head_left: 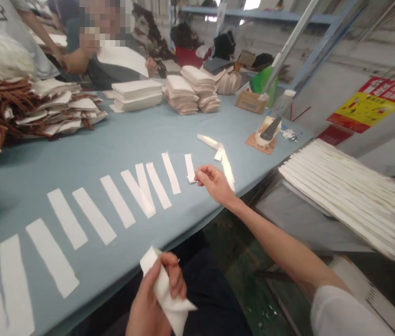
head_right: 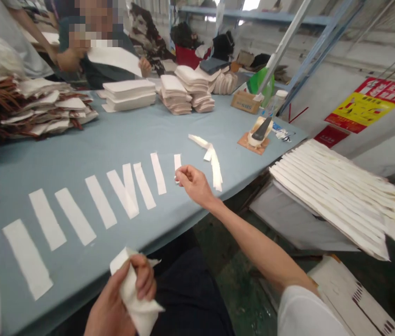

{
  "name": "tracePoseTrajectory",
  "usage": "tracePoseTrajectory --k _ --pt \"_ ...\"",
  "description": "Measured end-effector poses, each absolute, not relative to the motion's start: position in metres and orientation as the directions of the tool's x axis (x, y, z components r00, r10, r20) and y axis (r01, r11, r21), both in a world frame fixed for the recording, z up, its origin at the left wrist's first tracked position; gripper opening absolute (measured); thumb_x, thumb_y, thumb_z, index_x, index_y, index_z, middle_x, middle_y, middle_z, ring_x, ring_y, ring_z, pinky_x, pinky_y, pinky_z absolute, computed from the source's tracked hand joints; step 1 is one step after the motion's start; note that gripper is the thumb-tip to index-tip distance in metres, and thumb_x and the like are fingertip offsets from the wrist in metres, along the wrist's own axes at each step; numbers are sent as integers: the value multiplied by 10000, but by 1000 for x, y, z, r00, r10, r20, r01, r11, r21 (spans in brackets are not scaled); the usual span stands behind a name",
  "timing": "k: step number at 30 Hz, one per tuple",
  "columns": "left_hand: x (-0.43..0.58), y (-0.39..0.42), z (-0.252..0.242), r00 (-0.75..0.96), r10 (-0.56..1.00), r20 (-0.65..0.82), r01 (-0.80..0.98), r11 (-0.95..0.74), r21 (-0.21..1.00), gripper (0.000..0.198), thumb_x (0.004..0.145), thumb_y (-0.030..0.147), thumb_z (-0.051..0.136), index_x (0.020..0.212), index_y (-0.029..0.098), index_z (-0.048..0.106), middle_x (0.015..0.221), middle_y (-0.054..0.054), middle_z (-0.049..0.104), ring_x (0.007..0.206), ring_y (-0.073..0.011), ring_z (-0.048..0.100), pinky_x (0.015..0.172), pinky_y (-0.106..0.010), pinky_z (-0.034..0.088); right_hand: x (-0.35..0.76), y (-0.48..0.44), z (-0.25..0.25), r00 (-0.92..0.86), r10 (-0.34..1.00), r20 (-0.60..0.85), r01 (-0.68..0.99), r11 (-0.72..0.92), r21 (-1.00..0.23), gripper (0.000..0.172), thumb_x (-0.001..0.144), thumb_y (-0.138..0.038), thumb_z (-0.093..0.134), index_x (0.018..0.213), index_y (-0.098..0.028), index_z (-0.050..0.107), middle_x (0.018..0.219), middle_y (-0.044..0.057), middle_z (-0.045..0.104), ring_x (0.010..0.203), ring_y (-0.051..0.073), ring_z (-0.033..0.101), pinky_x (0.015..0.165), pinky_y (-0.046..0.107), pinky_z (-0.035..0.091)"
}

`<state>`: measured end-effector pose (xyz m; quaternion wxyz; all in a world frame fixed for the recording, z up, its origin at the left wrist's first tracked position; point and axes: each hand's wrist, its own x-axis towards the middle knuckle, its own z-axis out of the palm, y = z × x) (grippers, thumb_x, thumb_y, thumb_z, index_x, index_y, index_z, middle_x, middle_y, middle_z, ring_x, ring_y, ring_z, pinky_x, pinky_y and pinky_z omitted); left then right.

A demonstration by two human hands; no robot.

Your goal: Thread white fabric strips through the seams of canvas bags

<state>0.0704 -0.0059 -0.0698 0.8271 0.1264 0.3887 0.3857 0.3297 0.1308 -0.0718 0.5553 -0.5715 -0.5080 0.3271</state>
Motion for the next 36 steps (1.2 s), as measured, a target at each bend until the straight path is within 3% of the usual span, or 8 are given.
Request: tracePoseTrajectory --k 2,7,12,18,21,26,31,36 --pt "75 6 -52 273 724 -633 -687 607 399 174 931 324 707 903 156 742 715 -18 575 638 -156 582 597 -263 572 312 85 -62 187 963 194 253 144 -957 253 927 -469 796 984 -229 742 834 5 728 746 165 645 754 313 538" --pt "74 35 -17 170 657 -735 -796 531 291 347 1076 207 444 920 115 740 793 -52 626 636 -137 631 626 -261 636 275 1 -54 -16 989 149 289 147 -946 226 883 -367 832 1023 -218 738 883 21 767 721 151 672 732 297 557" --pt "70 33 -11 88 726 -682 -816 445 368 360 1082 244 456 917 132 757 840 -66 682 653 -141 666 633 -268 660 247 -24 -60 -121 990 -66 170 -45 -984 575 810 -623 883 1160 -208 695 1068 70 791 835 175 706 758 307 569" --pt "69 23 -19 -14 790 -613 -747 399 531 319 1023 288 553 852 145 781 817 -58 707 722 -162 715 703 -282 673 218 -28 -58 -91 977 -195 154 -180 -972 361 904 -510 757 784 -205 606 660 -50 551 595 107 457 563 253 360" --pt "66 19 -27 -7 846 -533 -705 374 603 228 843 397 783 820 170 787 774 -26 699 722 -162 697 714 -274 659 215 -27 -54 -138 978 -154 138 -135 -981 360 948 -513 664 779 -212 559 674 -43 536 607 111 448 563 251 344" --pt "59 15 -43 -4 874 -485 -614 381 692 592 466 587 1041 837 190 807 761 -22 752 730 -180 690 652 -243 602 217 -21 -50 -143 984 -103 128 -84 -988 462 1006 -566 607 715 -217 524 622 -40 531 580 106 441 579 254 351" --pt "51 15 -55 -7 900 -436 -504 373 779 664 526 722 992 850 176 798 687 -23 754 638 -155 632 578 -212 503 219 -16 -48 -174 974 -143 64 -134 -989 677 1010 -797 507 641 -230 490 523 -51 465 486 95 383 521 264 320" --pt "47 11 -55 40 912 -409 -428 385 818 665 632 783 908 878 180 774 525 -14 669 561 -183 594 550 -251 456 224 -11 -47 -201 967 -155 68 -144 -987 746 992 -862 465 618 -219 523 508 -38 478 475 96 389 518 270 320"
